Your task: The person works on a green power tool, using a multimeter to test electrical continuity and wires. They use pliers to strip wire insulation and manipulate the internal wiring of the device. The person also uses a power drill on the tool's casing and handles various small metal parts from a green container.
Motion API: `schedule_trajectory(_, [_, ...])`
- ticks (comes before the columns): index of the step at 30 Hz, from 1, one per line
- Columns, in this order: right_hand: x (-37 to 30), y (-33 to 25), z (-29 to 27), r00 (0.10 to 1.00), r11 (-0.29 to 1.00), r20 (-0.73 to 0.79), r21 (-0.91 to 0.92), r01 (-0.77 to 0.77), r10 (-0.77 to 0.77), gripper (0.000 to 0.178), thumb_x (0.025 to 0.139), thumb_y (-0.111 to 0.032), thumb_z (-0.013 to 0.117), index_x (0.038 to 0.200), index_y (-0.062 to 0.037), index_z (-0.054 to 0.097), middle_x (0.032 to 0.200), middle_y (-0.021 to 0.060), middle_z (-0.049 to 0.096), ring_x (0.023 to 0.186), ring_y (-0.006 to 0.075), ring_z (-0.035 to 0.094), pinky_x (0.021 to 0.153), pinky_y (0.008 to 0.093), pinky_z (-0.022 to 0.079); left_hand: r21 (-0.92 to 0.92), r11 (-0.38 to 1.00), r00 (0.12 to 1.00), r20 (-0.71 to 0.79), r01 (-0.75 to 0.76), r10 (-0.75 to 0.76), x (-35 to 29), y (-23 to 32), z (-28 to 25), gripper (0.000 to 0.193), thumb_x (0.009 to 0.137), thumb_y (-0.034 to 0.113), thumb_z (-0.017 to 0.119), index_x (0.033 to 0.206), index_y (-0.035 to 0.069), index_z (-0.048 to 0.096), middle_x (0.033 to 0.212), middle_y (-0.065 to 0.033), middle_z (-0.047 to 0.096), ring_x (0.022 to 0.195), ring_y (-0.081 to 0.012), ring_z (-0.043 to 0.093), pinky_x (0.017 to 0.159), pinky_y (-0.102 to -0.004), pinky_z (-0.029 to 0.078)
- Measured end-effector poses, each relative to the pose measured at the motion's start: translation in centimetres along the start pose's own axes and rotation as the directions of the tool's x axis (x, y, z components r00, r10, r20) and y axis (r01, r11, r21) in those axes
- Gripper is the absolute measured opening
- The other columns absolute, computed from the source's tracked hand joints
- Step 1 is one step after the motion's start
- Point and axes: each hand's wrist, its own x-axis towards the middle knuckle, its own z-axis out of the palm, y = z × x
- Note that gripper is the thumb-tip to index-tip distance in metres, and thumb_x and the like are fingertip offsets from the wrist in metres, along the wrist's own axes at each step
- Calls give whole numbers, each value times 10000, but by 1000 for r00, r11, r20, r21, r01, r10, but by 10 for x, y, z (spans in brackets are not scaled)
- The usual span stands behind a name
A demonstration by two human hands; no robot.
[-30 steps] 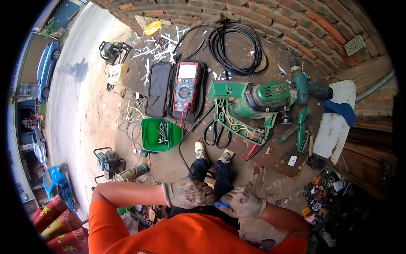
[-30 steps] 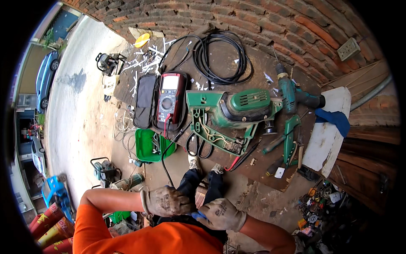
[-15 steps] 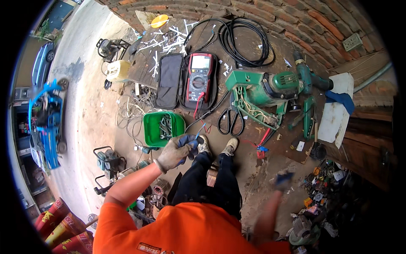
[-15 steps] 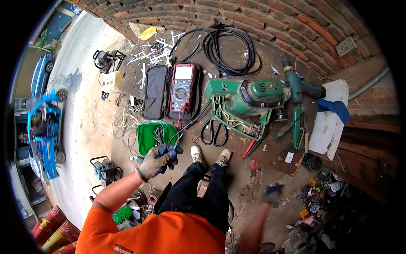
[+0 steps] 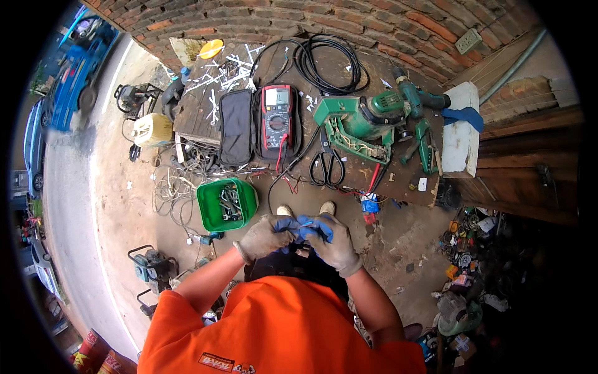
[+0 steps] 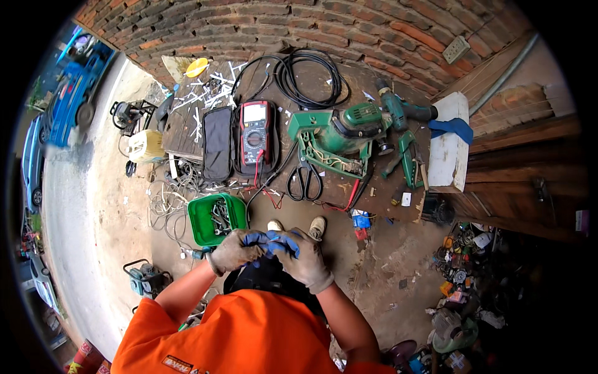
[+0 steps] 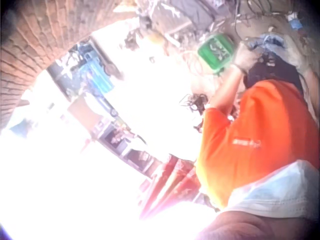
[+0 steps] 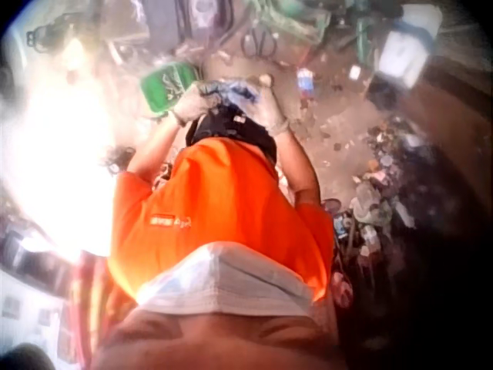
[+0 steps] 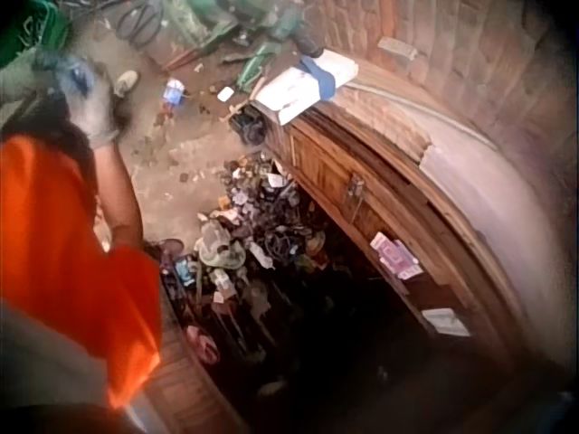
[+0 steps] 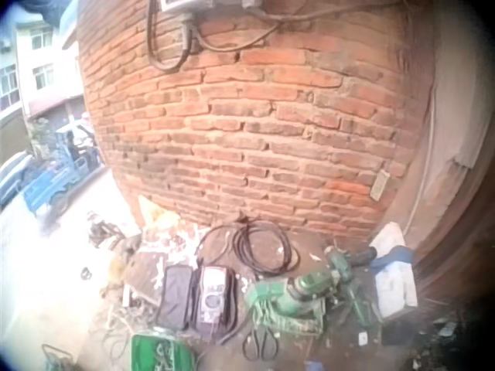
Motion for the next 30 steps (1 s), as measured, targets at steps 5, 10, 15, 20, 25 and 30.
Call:
schedule_trajectory(5, [-7,-14,26,994,999,-101,30,-38,41,143,848,-63,677,982,-13,674,867,89,611,753,167,607,690,297,485,7,999,998,-47,-42,42,-16,10,-1,171,859,152,682,919,-7,674,754,-6,653,640,-75,570,584,-235,495])
schedule_trajectory(10, [-3,-26,29,999,995,-18,98,-30,32,139,870,-26,642,1000,13,668,912,76,633,809,124,617,736,258,494,-85,996,999,51,18,-13,-18,-5,-22,169,855,146,691,905,-15,690,727,-6,642,620,-73,565,574,-240,492])
schedule_trajectory(15, [-6,-22,42,969,905,-184,419,-73,164,115,862,29,620,971,47,652,928,64,655,822,102,616,762,246,504,-208,974,991,73,-91,108,-16,0,-27,245,900,212,702,965,-24,704,788,-39,681,654,-84,603,601,-243,512])
schedule_trajectory(20, [-3,-29,51,913,912,-362,410,-24,187,96,858,44,615,943,57,659,926,79,669,843,128,636,771,252,516,-554,832,996,46,-41,80,-11,-4,-20,235,944,142,627,1080,-46,660,932,-80,706,791,-122,661,691,-255,542])
schedule_trajectory(25, [-3,-6,37,910,982,-387,166,-87,146,130,890,-2,606,988,49,674,906,57,677,832,121,629,778,259,505,-362,926,990,47,-106,132,-7,5,-17,240,967,90,544,1154,-42,615,924,-80,694,807,-137,661,706,-255,539])
schedule_trajectory(30, [4,33,-16,800,955,-543,271,-123,257,201,941,-70,587,1102,41,635,1014,61,670,924,110,607,859,261,492,-354,922,986,-3,-155,165,-7,12,-21,277,980,102,515,1213,-36,573,886,-88,668,699,-124,620,599,-232,504])
